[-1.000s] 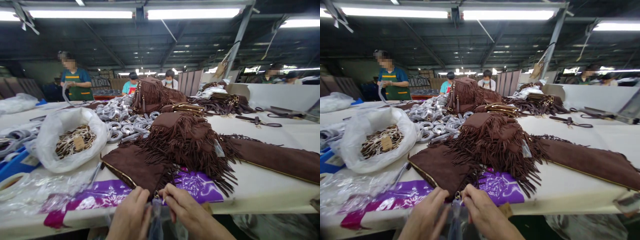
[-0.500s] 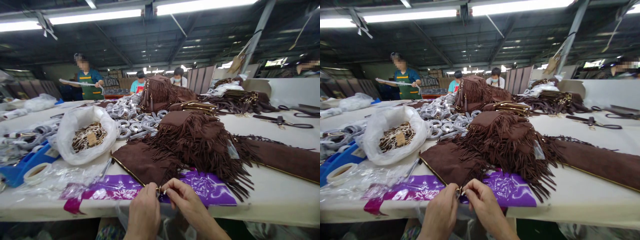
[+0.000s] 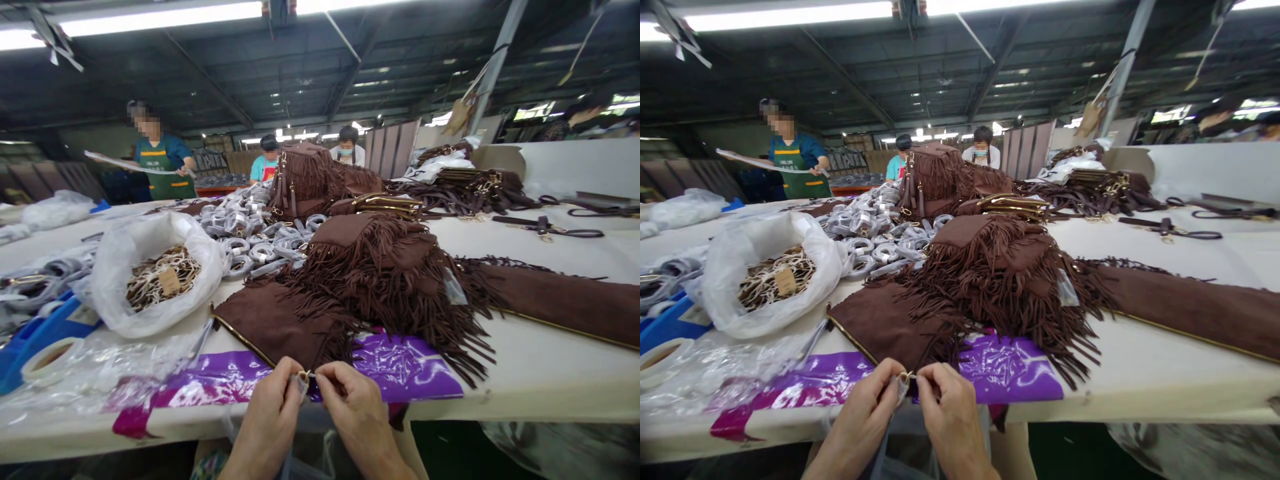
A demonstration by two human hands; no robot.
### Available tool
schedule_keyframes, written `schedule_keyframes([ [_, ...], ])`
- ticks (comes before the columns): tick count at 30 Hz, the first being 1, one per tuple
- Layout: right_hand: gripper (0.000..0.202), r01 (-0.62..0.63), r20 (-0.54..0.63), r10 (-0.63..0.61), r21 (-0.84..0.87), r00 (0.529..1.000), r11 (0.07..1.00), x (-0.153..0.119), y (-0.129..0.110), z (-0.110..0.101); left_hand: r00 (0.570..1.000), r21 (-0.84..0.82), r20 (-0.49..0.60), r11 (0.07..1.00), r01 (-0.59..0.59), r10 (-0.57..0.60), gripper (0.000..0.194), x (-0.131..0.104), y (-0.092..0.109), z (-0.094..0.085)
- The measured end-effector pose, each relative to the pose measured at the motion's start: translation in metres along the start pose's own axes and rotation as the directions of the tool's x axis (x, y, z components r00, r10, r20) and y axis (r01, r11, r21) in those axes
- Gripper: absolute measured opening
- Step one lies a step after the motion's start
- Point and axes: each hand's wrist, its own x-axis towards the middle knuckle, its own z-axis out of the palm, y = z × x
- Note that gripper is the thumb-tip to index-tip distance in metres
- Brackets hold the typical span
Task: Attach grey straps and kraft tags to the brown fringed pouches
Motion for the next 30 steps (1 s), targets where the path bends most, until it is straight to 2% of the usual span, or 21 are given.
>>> schedule_keyframes([
  [4,0.020,0.010,0.006,-0.010,0.007,1.000,1.000,0.000,0.000,0.005,1.000,-0.023,0.020,1.000,-0.005,0.005,0.018,-0.002,0.002,-0.001],
  [8,0.020,0.007,0.057,-0.008,0.012,0.998,1.000,-0.001,0.001,0.004,0.996,0.008,0.094,1.000,0.007,-0.008,0.019,0.000,0.009,-0.009],
  [11,0.020,0.003,0.084,-0.005,0.016,0.996,1.000,-0.001,0.003,0.003,0.989,0.085,0.146,0.996,-0.010,-0.002,0.023,0.006,0.011,-0.016],
  [14,0.021,0.027,0.068,-0.028,0.028,0.997,0.999,-0.001,0.005,0.004,0.987,0.196,0.161,0.980,-0.031,0.000,0.017,0.012,0.010,-0.021],
  [23,0.022,0.126,0.032,-0.126,0.000,0.992,0.992,-0.002,0.008,0.006,0.984,0.345,0.177,0.935,-0.080,0.019,0.022,0.011,0.007,-0.014],
  [30,0.022,0.118,0.022,-0.118,-0.007,0.993,0.993,-0.003,0.009,0.008,0.985,0.194,0.170,0.981,-0.026,-0.007,0.020,0.010,0.007,-0.018],
])
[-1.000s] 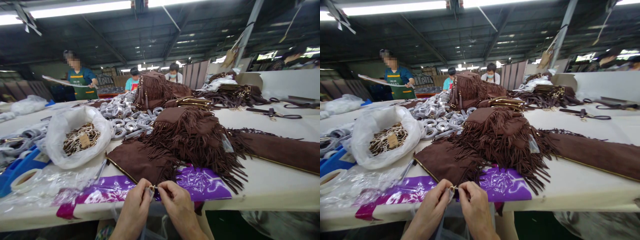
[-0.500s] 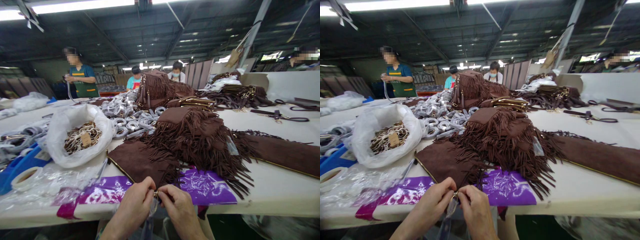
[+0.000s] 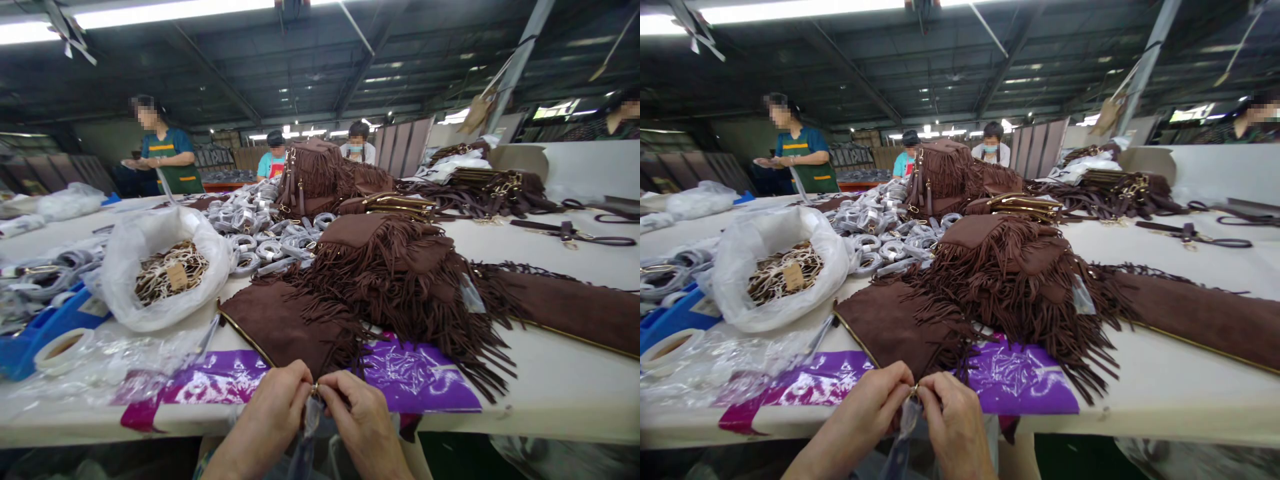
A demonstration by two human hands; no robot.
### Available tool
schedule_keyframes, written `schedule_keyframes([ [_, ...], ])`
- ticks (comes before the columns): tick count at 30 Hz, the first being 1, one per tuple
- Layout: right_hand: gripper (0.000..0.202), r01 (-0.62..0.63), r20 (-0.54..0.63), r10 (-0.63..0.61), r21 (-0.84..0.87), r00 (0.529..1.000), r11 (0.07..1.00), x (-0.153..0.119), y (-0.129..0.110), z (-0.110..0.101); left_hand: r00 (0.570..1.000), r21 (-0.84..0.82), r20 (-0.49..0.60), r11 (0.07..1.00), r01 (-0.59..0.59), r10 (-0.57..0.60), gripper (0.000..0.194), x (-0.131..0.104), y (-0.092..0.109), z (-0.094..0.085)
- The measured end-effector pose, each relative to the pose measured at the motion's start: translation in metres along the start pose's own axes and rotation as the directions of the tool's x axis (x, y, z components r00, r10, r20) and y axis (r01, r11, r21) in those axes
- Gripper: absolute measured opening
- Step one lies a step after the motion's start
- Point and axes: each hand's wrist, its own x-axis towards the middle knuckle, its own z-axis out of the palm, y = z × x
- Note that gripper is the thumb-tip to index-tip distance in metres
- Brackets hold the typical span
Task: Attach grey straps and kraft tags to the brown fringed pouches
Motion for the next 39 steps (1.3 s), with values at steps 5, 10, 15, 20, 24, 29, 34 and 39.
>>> schedule_keyframes([
  [5,0.023,-0.021,0.035,0.020,0.011,0.999,1.000,-0.002,0.000,0.001,0.999,0.050,-0.025,0.999,-0.021,0.022,0.018,0.004,-0.003,0.004],
  [10,0.022,-0.077,0.122,0.071,0.048,0.990,0.996,0.006,-0.007,-0.014,0.997,0.181,-0.075,0.983,-0.010,0.024,0.016,0.007,0.002,-0.004],
  [15,0.028,-0.137,0.176,0.121,0.081,0.977,0.987,0.028,-0.020,-0.034,0.980,0.184,-0.176,0.981,-0.057,0.090,0.016,0.015,0.019,-0.032],
  [20,0.016,0.010,0.239,-0.040,0.125,0.970,0.992,0.049,-0.026,-0.033,0.974,0.111,-0.165,0.984,-0.139,0.156,0.015,0.026,0.031,-0.035],
  [24,0.017,-0.049,0.224,0.004,0.196,0.975,0.979,0.053,-0.015,-0.031,0.966,-0.095,-0.208,0.979,-0.178,0.155,0.017,0.027,0.023,-0.022],
  [29,0.022,-0.182,0.232,0.098,0.377,0.968,0.908,0.048,-0.004,-0.028,0.967,-0.125,-0.206,0.976,-0.176,0.148,0.018,0.021,0.006,-0.001],
  [34,0.021,-0.155,0.207,0.087,0.341,0.975,0.927,0.044,-0.005,-0.027,0.969,-0.146,-0.234,0.983,-0.113,0.077,0.023,0.021,0.007,0.011],
  [39,0.019,-0.133,0.163,0.089,0.284,0.983,0.950,0.043,-0.009,-0.028,0.968,-0.155,-0.249,0.985,-0.075,0.034,0.024,0.023,0.009,0.016],
])
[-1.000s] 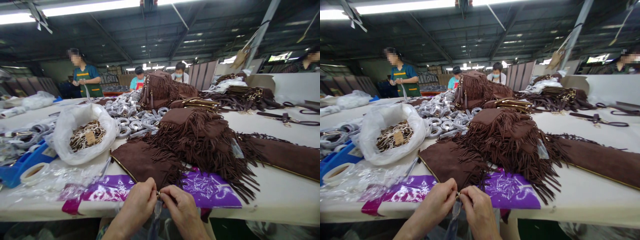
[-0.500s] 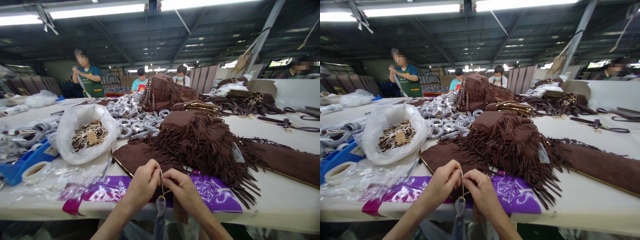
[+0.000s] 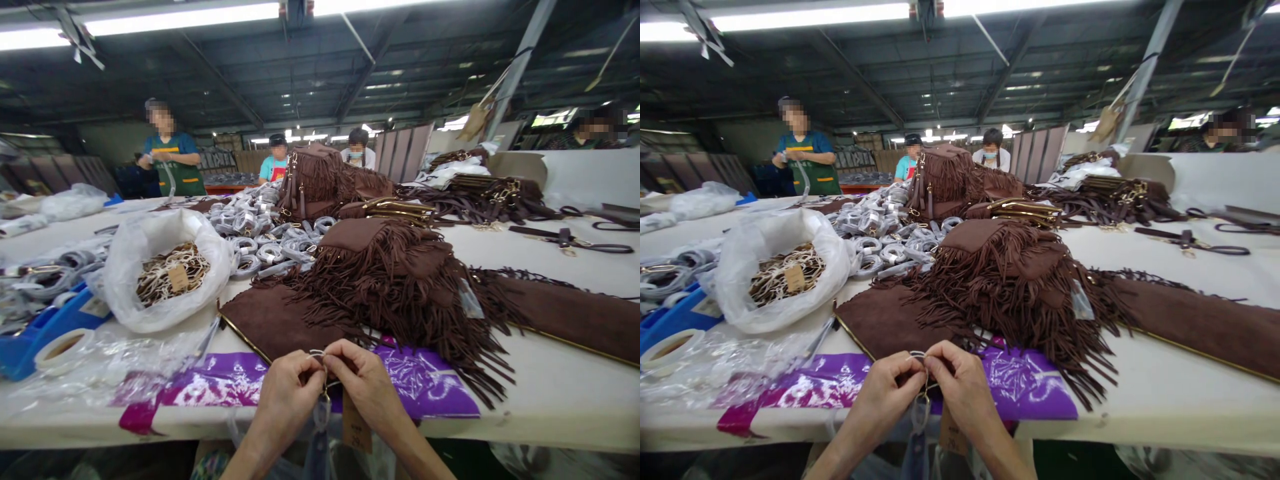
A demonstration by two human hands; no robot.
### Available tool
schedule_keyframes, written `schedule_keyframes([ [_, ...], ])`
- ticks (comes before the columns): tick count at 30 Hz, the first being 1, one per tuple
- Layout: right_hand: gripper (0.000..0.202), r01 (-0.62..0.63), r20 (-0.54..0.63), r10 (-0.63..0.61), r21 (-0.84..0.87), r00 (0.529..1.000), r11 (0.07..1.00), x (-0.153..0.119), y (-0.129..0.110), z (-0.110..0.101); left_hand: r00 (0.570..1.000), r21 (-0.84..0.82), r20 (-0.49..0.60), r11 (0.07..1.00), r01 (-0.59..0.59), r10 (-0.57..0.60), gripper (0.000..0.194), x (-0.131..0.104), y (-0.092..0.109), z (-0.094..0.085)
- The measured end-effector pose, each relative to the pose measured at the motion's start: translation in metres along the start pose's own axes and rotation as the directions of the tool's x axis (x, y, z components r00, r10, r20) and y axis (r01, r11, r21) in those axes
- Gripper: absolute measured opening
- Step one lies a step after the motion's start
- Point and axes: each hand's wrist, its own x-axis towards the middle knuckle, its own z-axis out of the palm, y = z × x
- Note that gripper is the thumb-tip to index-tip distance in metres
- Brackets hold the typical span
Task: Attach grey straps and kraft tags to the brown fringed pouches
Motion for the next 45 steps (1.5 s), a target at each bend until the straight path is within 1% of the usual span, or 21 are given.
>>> schedule_keyframes([
  [4,0.017,0.004,-0.017,-0.004,-0.018,1.000,1.000,-0.001,-0.002,0.002,0.999,0.046,-0.046,0.999,-0.019,0.021,0.022,-0.001,-0.001,0.004],
  [7,0.009,-0.034,-0.002,0.034,0.070,0.999,0.997,-0.001,-0.001,0.001,0.996,0.010,-0.081,0.999,-0.033,0.034,0.019,-0.001,0.000,0.002],
  [9,0.015,-0.142,0.062,0.132,0.206,0.989,0.968,0.000,-0.001,-0.003,0.997,-0.074,-0.080,0.997,-0.029,0.023,0.017,0.001,0.001,-0.002],
  [11,0.026,-0.286,0.160,0.243,0.356,0.957,0.890,0.000,-0.003,-0.009,0.999,-0.212,-0.044,0.977,-0.012,0.003,0.014,0.004,0.003,-0.007],
  [13,0.028,-0.386,0.234,0.308,0.505,0.922,0.772,-0.001,-0.006,-0.015,0.997,-0.387,0.041,0.919,0.071,-0.059,0.011,0.008,0.005,-0.011],
  [14,0.026,-0.398,0.245,0.314,0.584,0.917,0.707,-0.002,-0.008,-0.017,0.989,-0.470,0.105,0.871,0.142,-0.104,0.010,0.010,0.006,-0.012],
  [17,0.021,-0.329,0.213,0.270,0.787,0.939,0.522,-0.005,-0.006,-0.021,0.937,-0.647,0.279,0.680,0.346,-0.211,0.012,0.013,0.008,-0.013],
  [19,0.032,-0.268,0.176,0.231,0.843,0.957,0.467,-0.007,-0.001,-0.019,0.913,-0.711,0.324,0.574,0.407,-0.246,0.014,0.014,0.008,-0.012],
  [20,0.036,-0.244,0.151,0.224,0.844,0.963,0.478,-0.009,0.002,-0.017,0.907,-0.731,0.329,0.536,0.422,-0.264,0.015,0.015,0.007,-0.012],
  [21,0.037,-0.222,0.118,0.226,0.824,0.967,0.522,-0.010,0.005,-0.015,0.902,-0.745,0.326,0.510,0.429,-0.283,0.016,0.014,0.007,-0.011],
  [22,0.035,-0.201,0.077,0.228,0.781,0.971,0.592,-0.011,0.009,-0.012,0.900,-0.749,0.316,0.502,0.432,-0.302,0.017,0.014,0.006,-0.011],
  [25,0.026,-0.106,-0.060,0.169,0.566,0.984,0.817,-0.015,0.018,-0.007,0.910,-0.725,0.252,0.558,0.403,-0.330,0.018,0.013,0.001,-0.012],
  [27,0.027,-0.047,-0.117,0.116,0.477,0.986,0.878,-0.016,0.024,-0.005,0.914,-0.722,0.240,0.569,0.394,-0.328,0.017,0.012,-0.001,-0.013],
  [28,0.028,-0.026,-0.151,0.111,0.473,0.982,0.881,-0.016,0.026,-0.005,0.914,-0.737,0.246,0.549,0.393,-0.324,0.016,0.011,-0.002,-0.013],
  [30,0.029,-0.012,-0.225,0.152,0.522,0.962,0.853,-0.016,0.029,-0.004,0.911,-0.784,0.265,0.480,0.394,-0.315,0.016,0.010,-0.003,-0.012],
  [32,0.030,0.009,-0.316,0.220,0.590,0.923,0.807,-0.015,0.031,-0.001,0.910,-0.817,0.278,0.423,0.393,-0.309,0.018,0.010,-0.003,-0.011],
  [34,0.032,0.049,-0.396,0.254,0.615,0.882,0.787,-0.015,0.032,0.003,0.906,-0.831,0.295,0.388,0.400,-0.303,0.019,0.009,-0.003,-0.010],
  [36,0.033,0.085,-0.456,0.243,0.588,0.856,0.805,-0.015,0.032,0.008,0.903,-0.840,0.309,0.359,0.406,-0.298,0.021,0.009,-0.004,-0.008],
  [39,0.032,0.110,-0.510,0.211,0.528,0.834,0.842,-0.014,0.034,0.015,0.899,-0.850,0.324,0.326,0.413,-0.294,0.025,0.008,-0.009,-0.005],
  [43,0.029,0.155,-0.603,0.188,0.470,0.775,0.869,-0.010,0.036,0.020,0.902,-0.853,0.326,0.324,0.410,-0.283,0.028,0.005,-0.012,0.000],
  [45,0.026,0.197,-0.633,0.132,0.422,0.763,0.885,-0.009,0.037,0.021,0.899,-0.853,0.322,0.321,0.411,-0.296,0.028,0.003,-0.011,0.002],
])
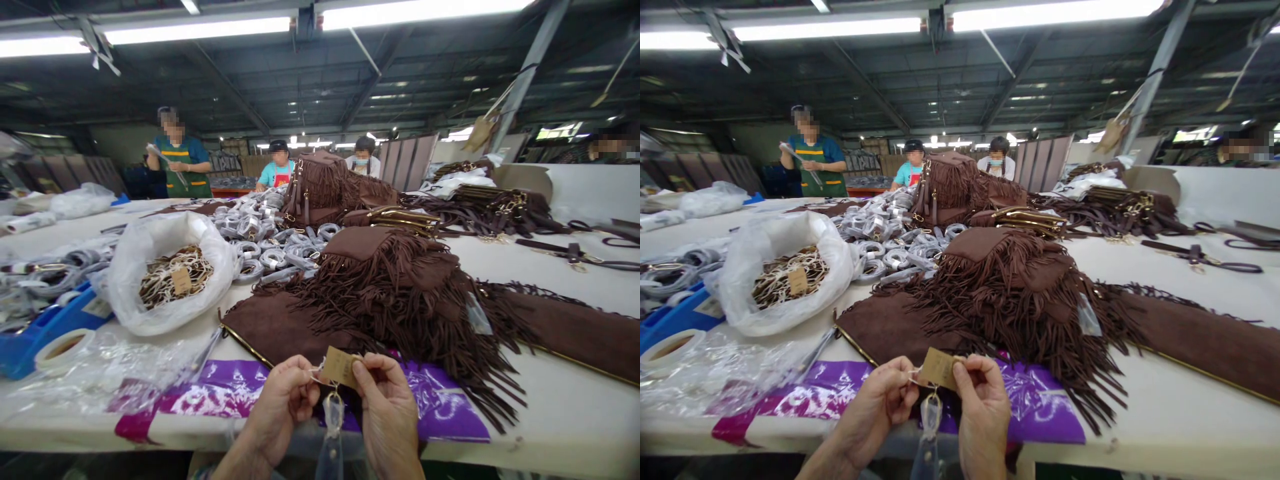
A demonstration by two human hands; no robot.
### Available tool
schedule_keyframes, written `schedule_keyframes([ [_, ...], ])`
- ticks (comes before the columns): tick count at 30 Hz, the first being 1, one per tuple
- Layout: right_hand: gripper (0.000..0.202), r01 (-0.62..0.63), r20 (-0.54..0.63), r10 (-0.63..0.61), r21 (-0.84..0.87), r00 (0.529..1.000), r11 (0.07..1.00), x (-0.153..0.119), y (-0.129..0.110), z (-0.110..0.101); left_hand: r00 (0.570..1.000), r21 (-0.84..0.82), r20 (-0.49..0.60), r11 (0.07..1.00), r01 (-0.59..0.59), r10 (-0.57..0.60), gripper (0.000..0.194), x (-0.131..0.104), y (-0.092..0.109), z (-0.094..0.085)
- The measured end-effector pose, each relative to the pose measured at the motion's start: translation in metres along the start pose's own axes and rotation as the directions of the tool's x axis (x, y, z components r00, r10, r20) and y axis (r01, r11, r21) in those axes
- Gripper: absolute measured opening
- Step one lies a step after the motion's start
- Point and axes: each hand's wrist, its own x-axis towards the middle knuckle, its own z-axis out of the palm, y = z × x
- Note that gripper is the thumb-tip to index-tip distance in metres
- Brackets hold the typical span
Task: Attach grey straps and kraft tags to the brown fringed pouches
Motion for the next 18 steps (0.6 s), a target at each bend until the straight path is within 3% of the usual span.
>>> schedule_keyframes([
  [4,0.017,0.193,0.066,-0.188,-0.070,0.980,0.979,-0.002,0.002,0.000,1.000,-0.007,-0.026,1.000,-0.004,0.004,0.029,-0.003,0.000,0.004],
  [10,0.018,0.206,-0.015,-0.208,-0.077,0.978,0.976,0.000,0.006,0.002,0.999,0.000,-0.042,1.000,-0.011,0.011,0.029,-0.004,0.003,0.010],
  [12,0.015,0.256,0.013,-0.256,-0.119,0.967,0.959,0.000,0.005,0.002,0.999,-0.001,-0.047,1.000,-0.008,0.008,0.029,-0.003,0.003,0.011],
  [15,0.014,0.411,0.158,-0.384,-0.215,0.910,0.886,-0.002,-0.001,-0.001,0.997,-0.017,-0.073,1.000,-0.017,0.016,0.031,0.001,0.002,0.008],
  [18,0.019,0.584,0.323,-0.497,-0.284,0.805,0.760,-0.004,-0.009,-0.006,0.991,0.035,-0.126,0.998,-0.049,0.053,0.028,0.006,0.004,0.007],
])
